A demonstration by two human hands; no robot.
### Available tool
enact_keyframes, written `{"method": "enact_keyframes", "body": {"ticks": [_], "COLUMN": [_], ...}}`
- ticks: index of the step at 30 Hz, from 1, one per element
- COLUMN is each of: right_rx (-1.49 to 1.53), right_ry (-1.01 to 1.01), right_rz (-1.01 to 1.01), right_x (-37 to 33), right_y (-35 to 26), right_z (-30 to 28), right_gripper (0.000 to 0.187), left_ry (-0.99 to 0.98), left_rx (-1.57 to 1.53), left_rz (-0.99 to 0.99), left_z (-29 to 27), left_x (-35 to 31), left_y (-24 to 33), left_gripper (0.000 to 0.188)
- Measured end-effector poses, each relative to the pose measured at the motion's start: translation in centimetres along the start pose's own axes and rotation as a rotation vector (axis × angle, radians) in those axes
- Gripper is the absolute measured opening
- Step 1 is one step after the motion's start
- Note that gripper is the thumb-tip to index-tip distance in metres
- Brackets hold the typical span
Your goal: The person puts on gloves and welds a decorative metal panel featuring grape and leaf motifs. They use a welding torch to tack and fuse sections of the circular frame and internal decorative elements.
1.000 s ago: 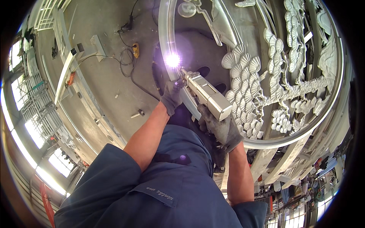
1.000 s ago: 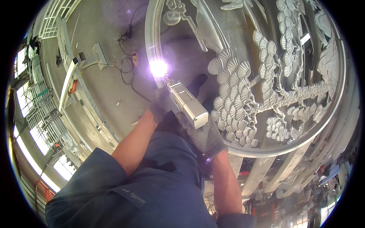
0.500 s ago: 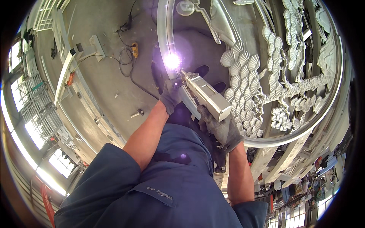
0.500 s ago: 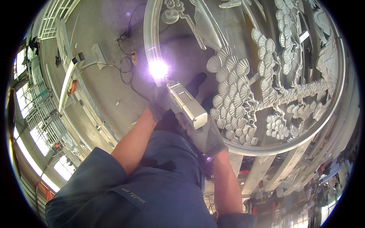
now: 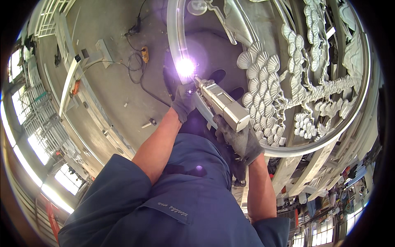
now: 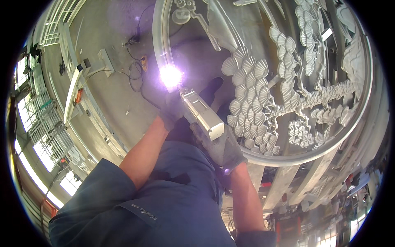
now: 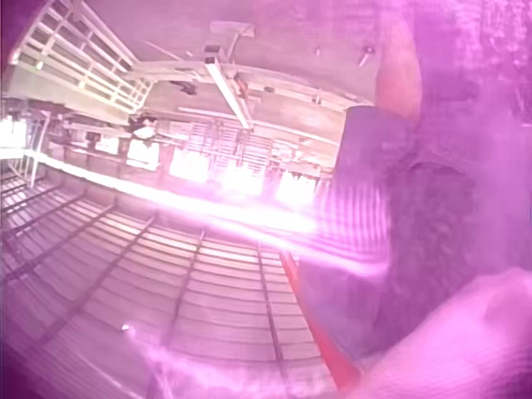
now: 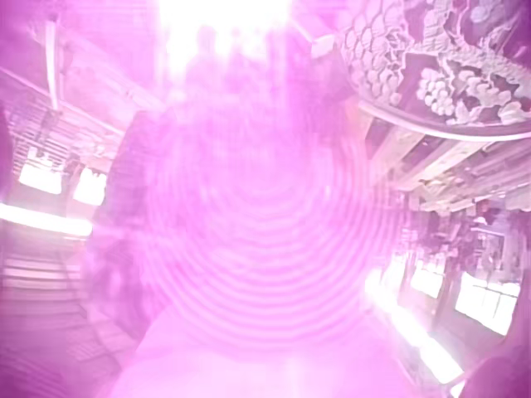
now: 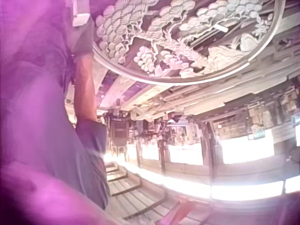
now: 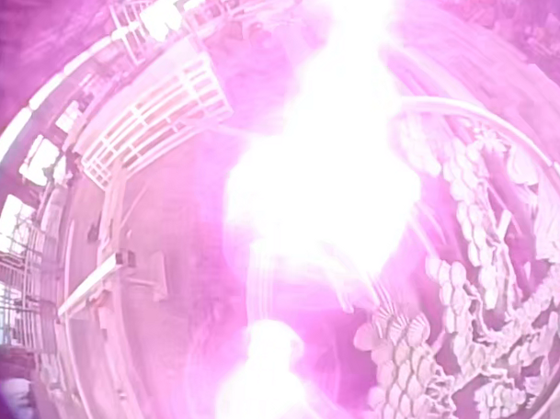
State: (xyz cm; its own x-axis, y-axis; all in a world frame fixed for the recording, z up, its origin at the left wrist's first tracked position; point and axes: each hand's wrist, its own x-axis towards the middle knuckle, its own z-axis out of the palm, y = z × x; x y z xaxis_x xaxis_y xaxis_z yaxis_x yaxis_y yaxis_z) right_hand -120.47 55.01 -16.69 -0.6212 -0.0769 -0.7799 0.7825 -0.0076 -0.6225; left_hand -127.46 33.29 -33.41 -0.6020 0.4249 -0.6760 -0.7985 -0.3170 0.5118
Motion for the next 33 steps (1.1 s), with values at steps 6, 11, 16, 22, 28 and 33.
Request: {"method": "enact_keyframes", "body": {"ticks": [6,11,16,22,28,33], "right_rx": [0.075,-0.012,-0.138,0.012,0.053,0.108], "right_ry": [0.057,0.248,0.536,0.536,0.551,0.570], "right_rz": [-0.193,-0.171,-0.198,-0.112,-0.138,-0.137], "right_x": [-3.3,-6.1,-8.1,-8.5,-7.9,-7.7], "right_y": [0.6,6.2,11.5,13.4,14.2,13.9], "right_z": [0.4,1.2,1.0,0.9,1.7,2.0], "right_gripper": [0.028,0.025,0.018,0.024,0.032,0.032], "left_ry": [0.040,0.248,0.329,0.392,0.312,0.282], "left_rx": [0.010,-0.068,0.038,0.129,0.168,0.180], "left_rz": [-0.033,-0.140,-0.088,-0.151,-0.137,-0.133], "left_z": [-0.8,2.7,4.7,4.0,3.6,3.6], "left_x": [0.2,-0.4,-0.8,-0.3,-0.2,-0.3], "left_y": [-0.3,1.6,2.5,2.2,2.0,2.3], "left_gripper": [0.054,0.038,0.034,0.042,0.037,0.035]}}
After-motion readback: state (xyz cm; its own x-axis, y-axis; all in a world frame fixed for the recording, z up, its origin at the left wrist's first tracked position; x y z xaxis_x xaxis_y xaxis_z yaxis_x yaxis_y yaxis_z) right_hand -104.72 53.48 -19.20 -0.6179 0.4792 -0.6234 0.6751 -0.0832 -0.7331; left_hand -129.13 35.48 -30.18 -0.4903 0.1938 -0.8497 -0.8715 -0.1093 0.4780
